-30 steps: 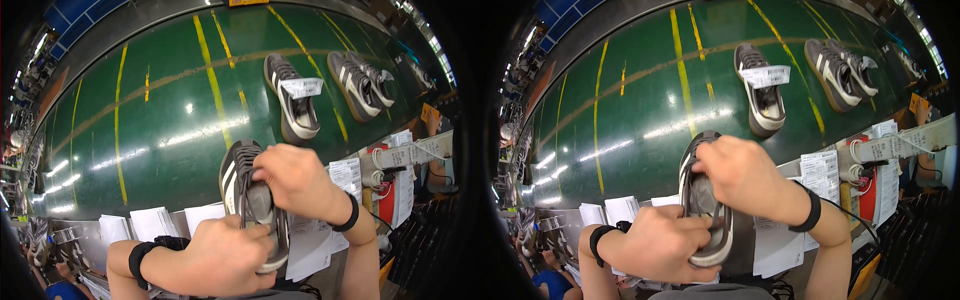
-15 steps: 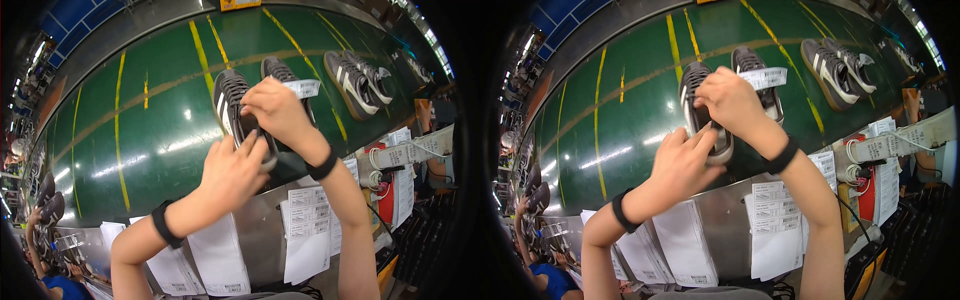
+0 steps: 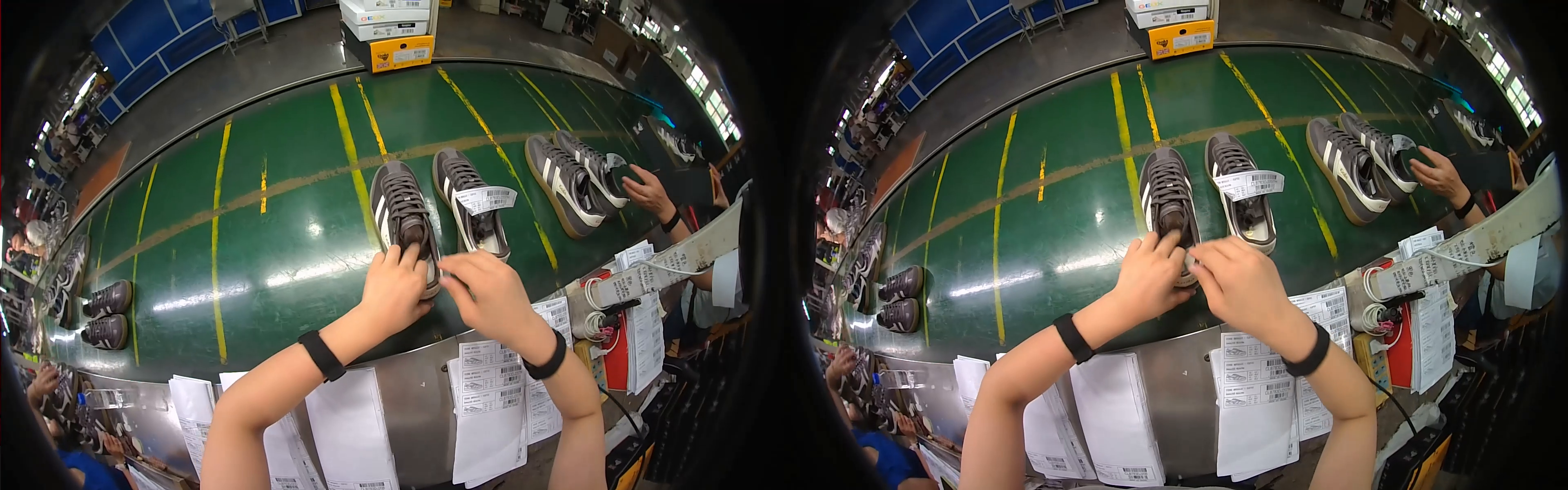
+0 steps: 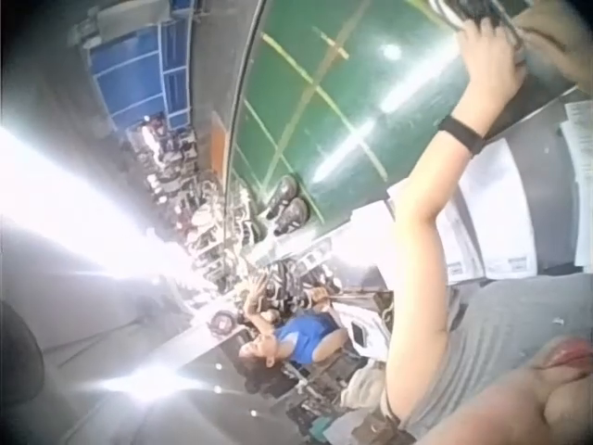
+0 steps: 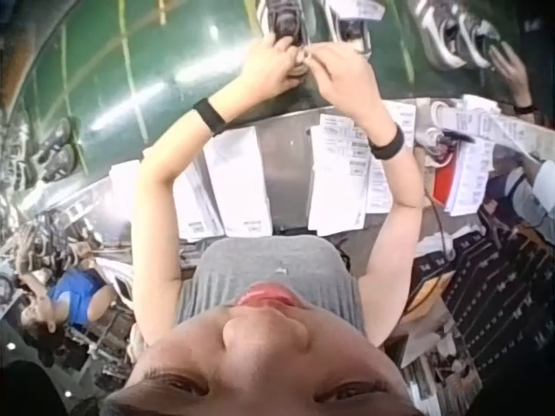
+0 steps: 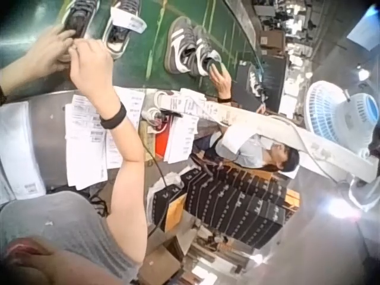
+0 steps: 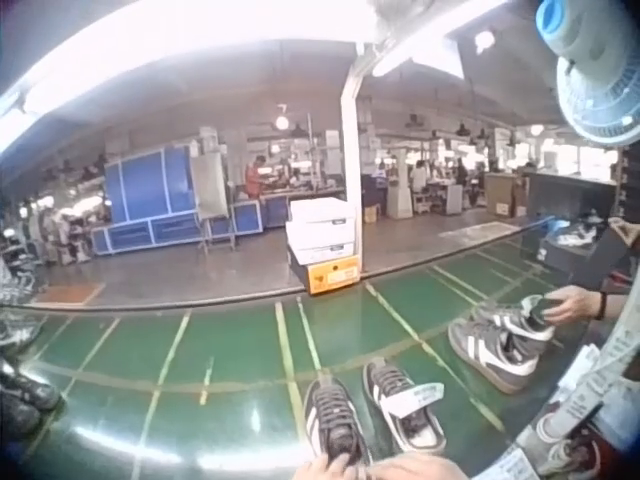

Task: The recorder is matching printed labels and barcodes to specific pairs of sneakers on a factory assembly line, checking the information inside the shoe and then placing the correct labels inside the shoe.

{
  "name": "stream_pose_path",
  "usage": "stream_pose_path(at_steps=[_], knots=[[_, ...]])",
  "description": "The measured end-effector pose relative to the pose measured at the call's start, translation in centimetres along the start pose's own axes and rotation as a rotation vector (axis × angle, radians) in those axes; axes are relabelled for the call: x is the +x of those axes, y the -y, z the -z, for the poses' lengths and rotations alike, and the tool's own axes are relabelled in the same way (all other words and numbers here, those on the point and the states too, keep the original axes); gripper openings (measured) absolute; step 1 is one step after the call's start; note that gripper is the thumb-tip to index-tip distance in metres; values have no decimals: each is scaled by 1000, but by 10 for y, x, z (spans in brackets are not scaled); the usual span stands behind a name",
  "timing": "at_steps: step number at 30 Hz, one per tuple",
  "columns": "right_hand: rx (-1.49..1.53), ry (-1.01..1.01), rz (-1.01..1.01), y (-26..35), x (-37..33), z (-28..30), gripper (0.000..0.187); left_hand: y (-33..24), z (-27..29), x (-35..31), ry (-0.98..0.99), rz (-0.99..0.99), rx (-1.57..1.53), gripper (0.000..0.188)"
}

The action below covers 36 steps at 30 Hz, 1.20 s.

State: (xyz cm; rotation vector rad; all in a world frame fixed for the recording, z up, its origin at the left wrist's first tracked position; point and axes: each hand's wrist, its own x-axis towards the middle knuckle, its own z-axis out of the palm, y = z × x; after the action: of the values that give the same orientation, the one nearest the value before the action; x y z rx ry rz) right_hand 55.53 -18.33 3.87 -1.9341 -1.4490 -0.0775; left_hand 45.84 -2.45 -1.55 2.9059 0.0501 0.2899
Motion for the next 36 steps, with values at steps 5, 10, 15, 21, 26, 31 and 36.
stream_pose_path(at_steps=[5,10,15,21,26,31,36], knots=[[520,111,245,74,-10,67,23,11,-5,11,89,-54,-65,35],[1299,7,465,155,-22,107,26,-1,-22,28,27,-131,-160,42],[1778,139,585,179,-44,104,28,-28,-7,29,-87,-141,-159,48],[1839,459,571,196,-29,113,20,31,56,-52,-85,-2,12,68],[1337,574,275,174,-39,91,31,141,90,-135,-27,595,245,84],[447,663,-155,128,-47,25,34,274,154,-320,-16,1328,466,91],[-132,724,-127,89,-68,2,60,350,203,-428,-46,1782,532,93]])
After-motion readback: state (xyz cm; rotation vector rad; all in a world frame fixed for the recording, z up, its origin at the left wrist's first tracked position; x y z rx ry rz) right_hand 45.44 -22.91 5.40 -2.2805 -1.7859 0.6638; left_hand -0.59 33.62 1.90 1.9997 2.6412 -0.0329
